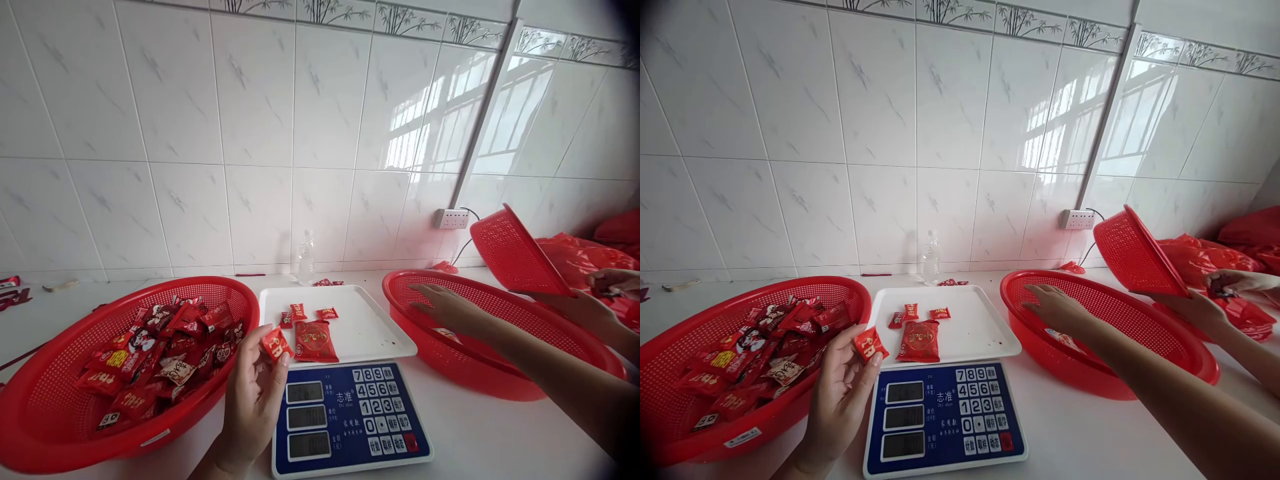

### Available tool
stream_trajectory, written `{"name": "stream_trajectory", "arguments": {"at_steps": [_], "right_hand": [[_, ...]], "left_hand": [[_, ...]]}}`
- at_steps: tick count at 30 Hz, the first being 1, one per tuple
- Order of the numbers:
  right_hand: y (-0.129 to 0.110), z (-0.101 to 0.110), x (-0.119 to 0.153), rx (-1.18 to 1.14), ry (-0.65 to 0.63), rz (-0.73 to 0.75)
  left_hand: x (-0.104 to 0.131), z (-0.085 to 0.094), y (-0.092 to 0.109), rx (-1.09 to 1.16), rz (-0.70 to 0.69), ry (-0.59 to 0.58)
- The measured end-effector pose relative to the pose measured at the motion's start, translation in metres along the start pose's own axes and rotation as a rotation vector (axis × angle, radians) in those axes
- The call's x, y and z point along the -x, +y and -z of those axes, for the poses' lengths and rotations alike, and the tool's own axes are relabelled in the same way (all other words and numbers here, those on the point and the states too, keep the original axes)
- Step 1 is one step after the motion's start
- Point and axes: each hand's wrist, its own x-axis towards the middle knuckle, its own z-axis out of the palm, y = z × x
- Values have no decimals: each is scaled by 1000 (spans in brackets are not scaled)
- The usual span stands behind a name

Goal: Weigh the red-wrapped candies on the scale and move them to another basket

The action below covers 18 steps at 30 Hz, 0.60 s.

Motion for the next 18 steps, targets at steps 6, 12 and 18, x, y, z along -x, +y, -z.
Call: {"name": "stream_trajectory", "arguments": {"at_steps": [6, 12, 18], "right_hand": [[-108, 0, 2, -144, -311, 265], [-188, -9, -7, -294, -597, 487], [-207, -27, -24, -268, -569, 537]], "left_hand": [[-1, 3, -3, -14, 9, 14], [-2, 1, -2, -46, -14, 39], [-1, 2, -1, -51, -23, 3]]}}
